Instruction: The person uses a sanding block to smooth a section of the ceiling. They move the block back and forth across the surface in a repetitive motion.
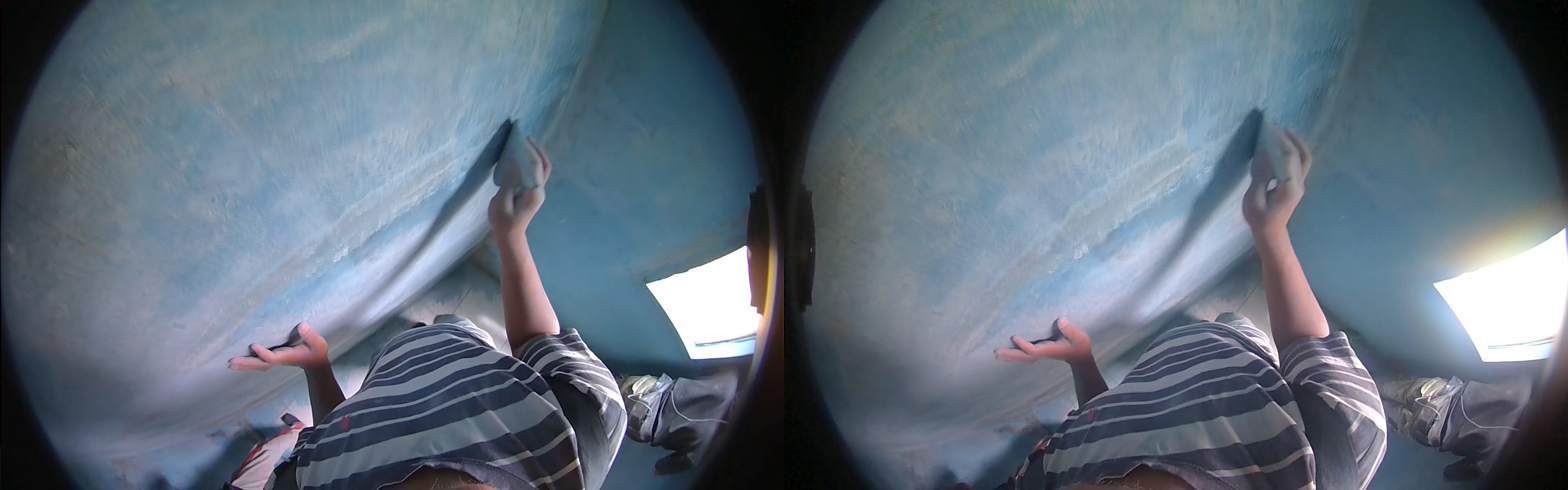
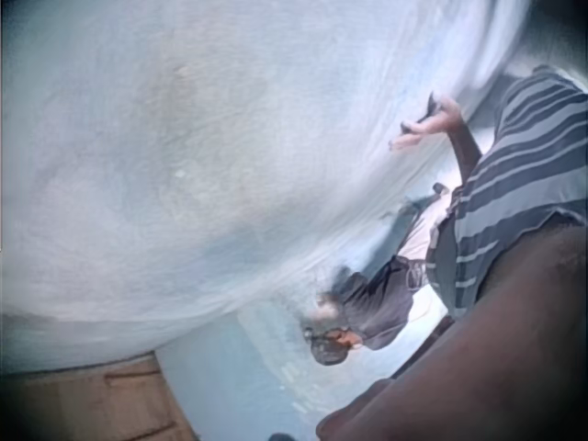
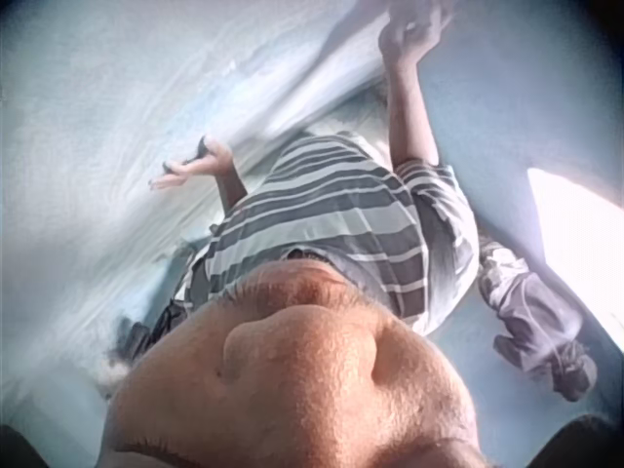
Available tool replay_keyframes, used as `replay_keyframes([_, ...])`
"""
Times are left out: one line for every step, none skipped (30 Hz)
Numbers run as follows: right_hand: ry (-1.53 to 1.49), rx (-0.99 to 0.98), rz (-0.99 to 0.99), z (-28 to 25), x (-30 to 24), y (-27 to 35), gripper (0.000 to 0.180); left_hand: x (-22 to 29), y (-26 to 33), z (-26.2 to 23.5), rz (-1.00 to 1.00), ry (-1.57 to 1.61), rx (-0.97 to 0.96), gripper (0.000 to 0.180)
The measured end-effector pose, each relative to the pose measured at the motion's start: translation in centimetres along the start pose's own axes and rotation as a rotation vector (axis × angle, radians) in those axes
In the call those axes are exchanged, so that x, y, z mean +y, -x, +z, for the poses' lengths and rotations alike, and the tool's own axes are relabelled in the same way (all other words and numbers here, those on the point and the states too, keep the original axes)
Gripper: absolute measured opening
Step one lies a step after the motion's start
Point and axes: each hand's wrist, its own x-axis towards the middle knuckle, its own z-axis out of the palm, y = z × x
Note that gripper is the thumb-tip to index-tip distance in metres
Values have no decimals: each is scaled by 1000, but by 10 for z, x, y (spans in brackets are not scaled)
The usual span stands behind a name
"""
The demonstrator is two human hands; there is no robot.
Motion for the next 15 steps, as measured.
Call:
replay_keyframes([-14, -32, -46, -3, -4, -1, 28, 1, 0, 1, 6, -5, 8, 87])
replay_keyframes([-115, -85, -168, -2, -2, 3, 21, 1, -1, 1, 13, -10, 16, 87])
replay_keyframes([-143, -112, -213, -1, -4, 3, 18, 2, -1, 3, 20, -15, 24, 87])
replay_keyframes([-72, -112, -205, -4, 0, 0, 19, 3, -3, 2, 25, -25, 27, 86])
replay_keyframes([-1, -112, -197, -5, 5, -5, 20, 5, -4, 1, 31, -35, 30, 86])
replay_keyframes([13, -84, -95, -4, 7, -5, 20, 6, -5, 1, 37, -45, 33, 86])
replay_keyframes([30, -54, 6, -3, 9, -6, 21, 5, -5, 2, 44, -51, 36, 86])
replay_keyframes([47, -23, 107, -2, 11, -6, 21, 4, -5, 3, 50, -58, 39, 86])
replay_keyframes([32, -22, 54, -4, 10, 3, 17, 4, -4, 4, 56, -65, 42, 85])
replay_keyframes([-18, -74, -40, -5, 2, 7, 16, 4, -4, 5, 54, -71, 39, 85])
replay_keyframes([-68, -124, -128, -5, -9, 13, 16, 3, -4, 5, 57, -76, 34, 85])
replay_keyframes([-92, -149, -163, -4, -22, 15, 20, 2, -4, 5, 59, -81, 29, 84])
replay_keyframes([-29, -137, -227, -3, -8, 18, 18, 3, -4, 4, 58, -87, 33, 84])
replay_keyframes([8, -120, -135, -5, 1, 12, 20, 4, -4, 3, 58, -92, 34, 83])
replay_keyframes([45, -103, -43, -4, 8, 6, 29, 3, -4, 2, 58, -97, 35, 83])
